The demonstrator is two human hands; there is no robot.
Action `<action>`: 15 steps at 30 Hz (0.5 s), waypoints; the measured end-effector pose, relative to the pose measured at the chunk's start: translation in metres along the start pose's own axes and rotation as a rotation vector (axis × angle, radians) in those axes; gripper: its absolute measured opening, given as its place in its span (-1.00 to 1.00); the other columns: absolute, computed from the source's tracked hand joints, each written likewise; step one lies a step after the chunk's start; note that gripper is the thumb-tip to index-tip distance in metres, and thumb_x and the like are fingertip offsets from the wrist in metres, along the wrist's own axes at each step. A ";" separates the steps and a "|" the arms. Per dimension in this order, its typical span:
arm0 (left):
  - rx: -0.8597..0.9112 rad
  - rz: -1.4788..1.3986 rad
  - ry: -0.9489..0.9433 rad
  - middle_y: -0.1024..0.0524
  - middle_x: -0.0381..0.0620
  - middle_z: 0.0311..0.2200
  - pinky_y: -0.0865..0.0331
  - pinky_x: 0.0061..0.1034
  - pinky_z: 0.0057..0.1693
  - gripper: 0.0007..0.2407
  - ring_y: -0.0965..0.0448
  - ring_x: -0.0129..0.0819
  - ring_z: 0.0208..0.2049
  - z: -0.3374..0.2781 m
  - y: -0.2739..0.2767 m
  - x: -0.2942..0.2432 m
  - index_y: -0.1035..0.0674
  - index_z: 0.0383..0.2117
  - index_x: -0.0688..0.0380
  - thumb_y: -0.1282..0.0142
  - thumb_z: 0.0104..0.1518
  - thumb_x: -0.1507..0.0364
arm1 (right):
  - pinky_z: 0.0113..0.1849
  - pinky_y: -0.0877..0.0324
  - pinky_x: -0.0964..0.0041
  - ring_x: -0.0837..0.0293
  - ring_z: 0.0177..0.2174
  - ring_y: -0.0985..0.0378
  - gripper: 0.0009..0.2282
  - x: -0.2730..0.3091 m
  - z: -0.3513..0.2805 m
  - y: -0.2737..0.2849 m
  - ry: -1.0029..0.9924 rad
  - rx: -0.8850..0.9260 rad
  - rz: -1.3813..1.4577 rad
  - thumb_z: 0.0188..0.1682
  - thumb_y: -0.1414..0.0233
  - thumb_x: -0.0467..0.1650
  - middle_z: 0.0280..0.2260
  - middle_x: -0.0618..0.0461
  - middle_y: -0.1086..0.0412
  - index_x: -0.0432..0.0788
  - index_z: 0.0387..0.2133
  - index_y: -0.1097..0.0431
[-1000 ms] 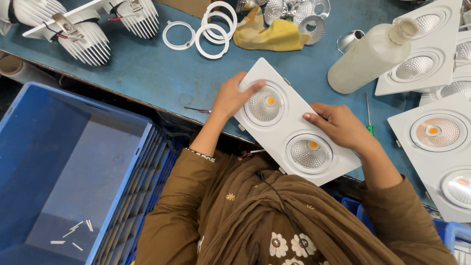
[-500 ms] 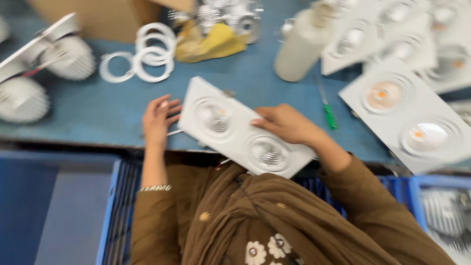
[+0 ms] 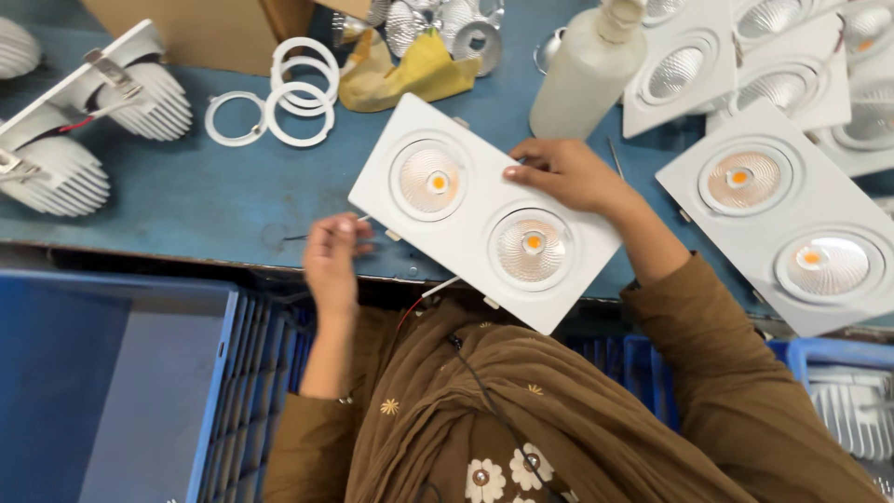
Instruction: The person assembles a dual LED ceiling light fixture by inserting LED modules into a white housing, wiping the interior with a yellow cloth, and securing clear plastic covers over each module. They then place the completed unit into a blue crate.
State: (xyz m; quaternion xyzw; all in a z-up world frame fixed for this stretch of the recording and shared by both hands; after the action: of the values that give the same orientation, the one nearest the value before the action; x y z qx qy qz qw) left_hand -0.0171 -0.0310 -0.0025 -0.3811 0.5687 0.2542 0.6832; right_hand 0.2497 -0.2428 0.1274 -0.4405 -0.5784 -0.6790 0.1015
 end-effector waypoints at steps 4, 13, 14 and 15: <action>0.333 -0.009 0.285 -0.62 -0.02 -0.13 -0.53 -0.51 -0.04 -0.63 -0.66 -0.37 -0.15 -0.036 -0.055 0.031 -0.42 0.06 0.22 -0.10 0.23 0.25 | -0.22 -0.47 0.14 -0.03 -0.27 -0.63 -0.65 0.008 0.000 0.017 0.103 -0.162 -0.290 0.02 -0.16 -0.21 -0.27 -0.14 -0.57 -0.23 -0.10 -0.49; 0.466 -0.057 0.251 -0.62 -0.06 -0.18 -0.48 -0.50 -0.01 -0.67 -0.58 -0.45 -0.18 -0.033 -0.134 0.025 -0.49 0.06 0.32 -0.15 0.24 0.38 | 0.02 -0.58 -0.04 -0.14 -0.05 -0.63 -0.75 0.147 -0.111 0.036 0.608 0.106 0.907 0.21 0.01 -0.27 -0.09 -0.22 -0.45 -0.23 -0.08 -0.43; 0.473 -0.072 0.217 -0.61 -0.06 -0.18 -0.48 -0.51 0.03 -0.68 -0.58 -0.46 -0.17 -0.031 -0.138 0.021 -0.49 0.05 0.32 -0.15 0.24 0.39 | 0.02 -0.58 -0.04 -0.14 -0.06 -0.63 -0.75 0.158 -0.130 0.029 0.645 0.244 1.103 0.20 0.01 -0.26 -0.09 -0.22 -0.45 -0.23 -0.09 -0.43; 0.465 -0.011 0.223 -0.62 -0.06 -0.18 -0.48 -0.52 0.03 -0.69 -0.58 -0.47 -0.17 -0.030 -0.141 0.018 -0.50 0.05 0.32 -0.15 0.24 0.40 | 0.01 -0.57 -0.04 -0.14 -0.06 -0.62 -0.74 0.165 -0.146 0.020 0.675 0.363 1.218 0.20 0.01 -0.26 -0.10 -0.21 -0.45 -0.23 -0.09 -0.43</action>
State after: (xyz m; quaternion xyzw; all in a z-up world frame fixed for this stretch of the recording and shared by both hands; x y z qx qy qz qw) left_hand 0.0794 -0.1384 0.0105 -0.2424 0.6814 0.0691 0.6871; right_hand 0.0952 -0.3156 0.2676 -0.4273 -0.2707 -0.4942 0.7070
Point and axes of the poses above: each hand's wrist, its own z-axis towards the middle knuckle, its own y-axis out of the back of the hand, x = y × z, the point moved 5 cm from there along z, towards the middle knuckle
